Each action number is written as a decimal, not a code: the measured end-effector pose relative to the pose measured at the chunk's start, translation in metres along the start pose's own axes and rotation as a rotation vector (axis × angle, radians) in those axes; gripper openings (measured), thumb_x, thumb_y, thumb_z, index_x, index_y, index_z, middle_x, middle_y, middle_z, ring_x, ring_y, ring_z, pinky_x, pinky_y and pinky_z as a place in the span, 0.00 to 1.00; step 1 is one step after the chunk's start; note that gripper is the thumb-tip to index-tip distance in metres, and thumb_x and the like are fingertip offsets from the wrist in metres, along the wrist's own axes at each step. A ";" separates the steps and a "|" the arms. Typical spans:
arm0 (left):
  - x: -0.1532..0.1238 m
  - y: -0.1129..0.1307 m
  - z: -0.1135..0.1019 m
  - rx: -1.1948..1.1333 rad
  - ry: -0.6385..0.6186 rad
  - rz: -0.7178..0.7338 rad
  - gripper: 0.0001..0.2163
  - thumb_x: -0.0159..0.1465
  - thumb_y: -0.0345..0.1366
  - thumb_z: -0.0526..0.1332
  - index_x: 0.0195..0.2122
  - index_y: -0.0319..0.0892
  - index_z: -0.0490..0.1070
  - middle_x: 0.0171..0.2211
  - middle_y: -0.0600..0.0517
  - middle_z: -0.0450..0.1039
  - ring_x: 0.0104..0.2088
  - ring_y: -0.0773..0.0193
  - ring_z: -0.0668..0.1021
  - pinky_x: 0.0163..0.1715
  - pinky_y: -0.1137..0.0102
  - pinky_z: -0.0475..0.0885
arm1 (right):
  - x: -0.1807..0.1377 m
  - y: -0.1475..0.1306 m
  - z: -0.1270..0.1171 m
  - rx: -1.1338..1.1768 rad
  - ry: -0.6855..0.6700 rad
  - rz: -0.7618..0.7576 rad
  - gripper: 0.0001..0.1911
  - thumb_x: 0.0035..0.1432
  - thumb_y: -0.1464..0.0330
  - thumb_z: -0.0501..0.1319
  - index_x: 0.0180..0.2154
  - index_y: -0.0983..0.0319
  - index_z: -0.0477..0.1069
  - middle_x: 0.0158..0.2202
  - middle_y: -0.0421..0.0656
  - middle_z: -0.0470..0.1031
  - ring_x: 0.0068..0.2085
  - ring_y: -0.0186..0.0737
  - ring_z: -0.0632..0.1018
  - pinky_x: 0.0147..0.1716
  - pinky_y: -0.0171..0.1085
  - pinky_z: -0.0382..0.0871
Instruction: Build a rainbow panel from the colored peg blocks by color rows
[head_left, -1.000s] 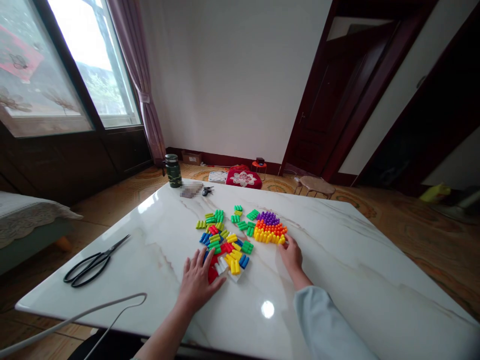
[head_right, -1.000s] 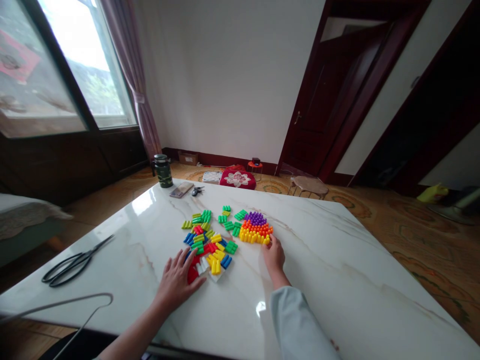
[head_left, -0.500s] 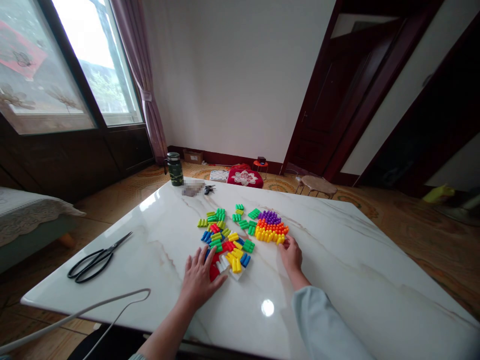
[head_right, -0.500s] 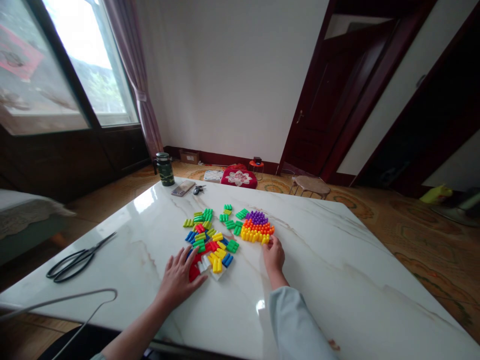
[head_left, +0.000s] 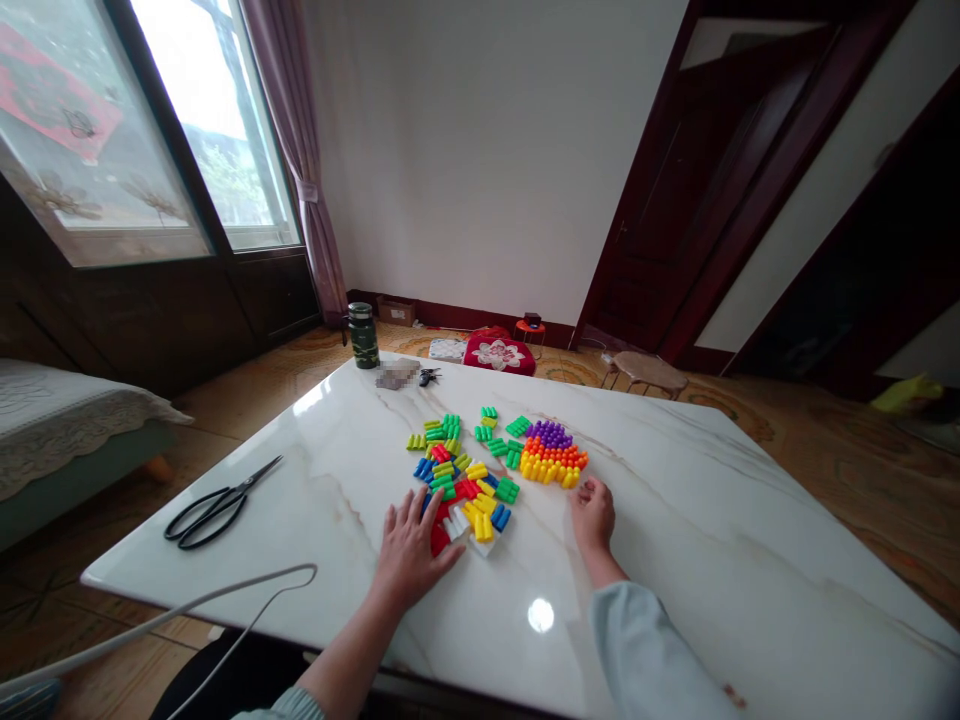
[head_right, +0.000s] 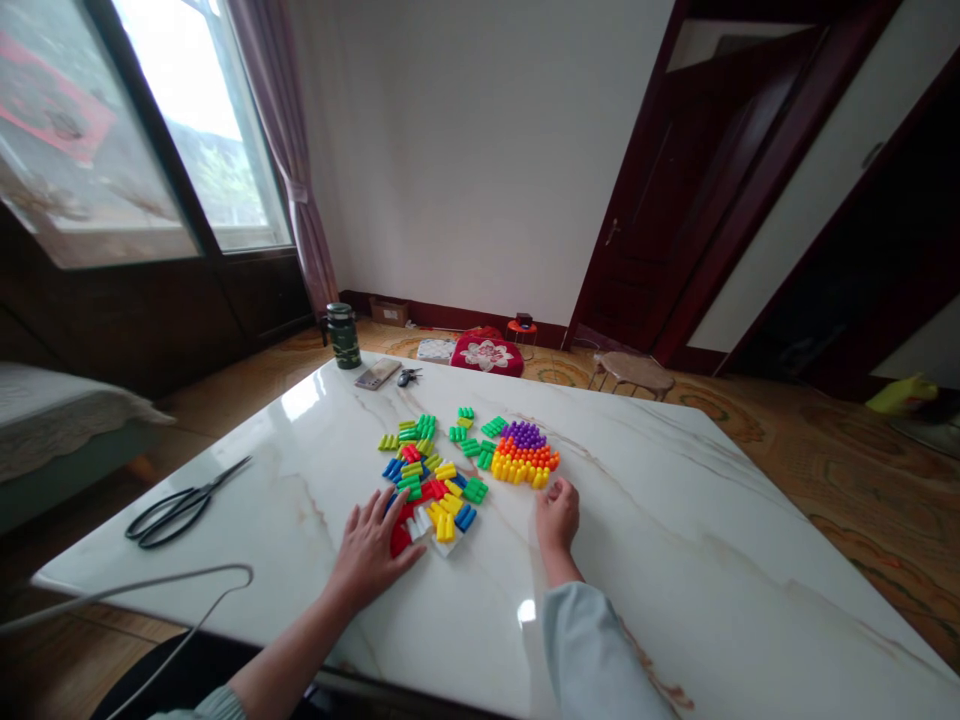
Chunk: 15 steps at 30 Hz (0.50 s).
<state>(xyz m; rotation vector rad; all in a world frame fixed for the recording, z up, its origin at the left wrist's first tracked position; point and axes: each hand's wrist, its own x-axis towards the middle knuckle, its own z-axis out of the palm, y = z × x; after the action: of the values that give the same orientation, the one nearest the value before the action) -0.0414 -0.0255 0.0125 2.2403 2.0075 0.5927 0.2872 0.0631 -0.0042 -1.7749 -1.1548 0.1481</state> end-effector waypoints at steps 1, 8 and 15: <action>0.000 0.000 0.000 -0.002 0.002 0.000 0.38 0.58 0.55 0.59 0.67 0.48 0.53 0.68 0.45 0.53 0.67 0.44 0.54 0.65 0.47 0.45 | -0.005 -0.003 -0.002 0.006 0.026 0.005 0.21 0.48 0.67 0.57 0.46 0.67 0.67 0.44 0.54 0.74 0.37 0.43 0.76 0.43 0.41 0.69; 0.000 -0.001 0.004 -0.010 0.015 0.006 0.39 0.58 0.55 0.60 0.68 0.49 0.51 0.68 0.45 0.52 0.67 0.44 0.54 0.65 0.47 0.44 | -0.073 -0.060 -0.012 0.117 -0.283 -0.243 0.12 0.59 0.65 0.53 0.41 0.61 0.70 0.41 0.48 0.73 0.36 0.41 0.74 0.41 0.40 0.71; -0.001 0.000 0.004 -0.008 0.024 0.009 0.39 0.58 0.55 0.60 0.68 0.49 0.51 0.68 0.45 0.52 0.67 0.44 0.54 0.64 0.46 0.46 | -0.103 -0.118 0.000 -0.015 -0.482 -0.417 0.15 0.60 0.63 0.57 0.48 0.58 0.72 0.51 0.48 0.70 0.51 0.44 0.73 0.50 0.39 0.70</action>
<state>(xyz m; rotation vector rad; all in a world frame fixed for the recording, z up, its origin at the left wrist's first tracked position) -0.0406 -0.0253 0.0090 2.2488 2.0036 0.6307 0.1567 -0.0059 0.0478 -1.5097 -1.8492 0.3290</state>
